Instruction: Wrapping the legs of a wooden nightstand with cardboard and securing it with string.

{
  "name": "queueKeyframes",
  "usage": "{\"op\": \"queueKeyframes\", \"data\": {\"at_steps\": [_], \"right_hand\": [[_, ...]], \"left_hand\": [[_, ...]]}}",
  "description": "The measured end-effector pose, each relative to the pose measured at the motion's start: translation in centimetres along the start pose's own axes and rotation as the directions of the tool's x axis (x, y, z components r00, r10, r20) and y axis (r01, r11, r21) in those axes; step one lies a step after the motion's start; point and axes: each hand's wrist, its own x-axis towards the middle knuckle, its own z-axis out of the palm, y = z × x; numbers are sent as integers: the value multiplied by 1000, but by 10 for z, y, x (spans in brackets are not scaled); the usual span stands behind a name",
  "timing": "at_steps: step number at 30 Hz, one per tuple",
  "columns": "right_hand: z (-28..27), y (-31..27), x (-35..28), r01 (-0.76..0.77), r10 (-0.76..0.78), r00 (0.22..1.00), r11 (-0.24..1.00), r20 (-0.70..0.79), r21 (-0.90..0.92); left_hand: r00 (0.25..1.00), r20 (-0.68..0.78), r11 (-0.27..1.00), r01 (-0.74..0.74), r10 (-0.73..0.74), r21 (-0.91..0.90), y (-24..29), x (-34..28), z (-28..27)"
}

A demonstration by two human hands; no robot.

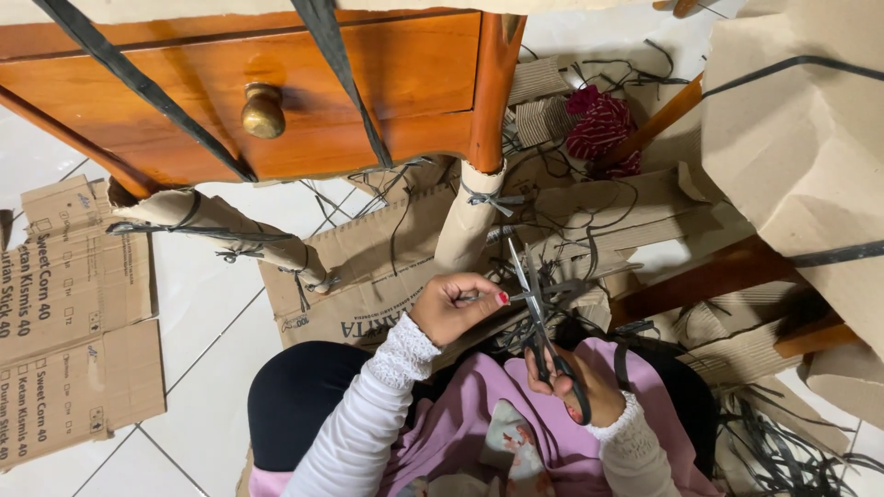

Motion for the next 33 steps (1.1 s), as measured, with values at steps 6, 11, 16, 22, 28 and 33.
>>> {"op": "queueKeyframes", "data": {"at_steps": [6,11,16,22,28,33], "right_hand": [[1,28,-9,-4,4,1000,976,0,218],[3,31,-8,-2,-32,994,949,104,316],[4,79,-13,36,-272,911,800,308,599],[-3,53,-18,-156,-135,896,796,423,585],[2,10,-8,-75,-183,915,799,360,597],[-2,1,-10,43,-266,914,816,308,576]], "left_hand": [[998,50,993,-50,44,111,9,0,1],[994,95,998,-54,57,-32,0,0,17],[957,254,978,-96,142,-185,16,2,11],[870,398,882,-83,291,-464,-14,8,20],[837,433,878,-110,335,-466,-2,11,26],[789,464,879,-191,402,-436,-1,13,26]]}}
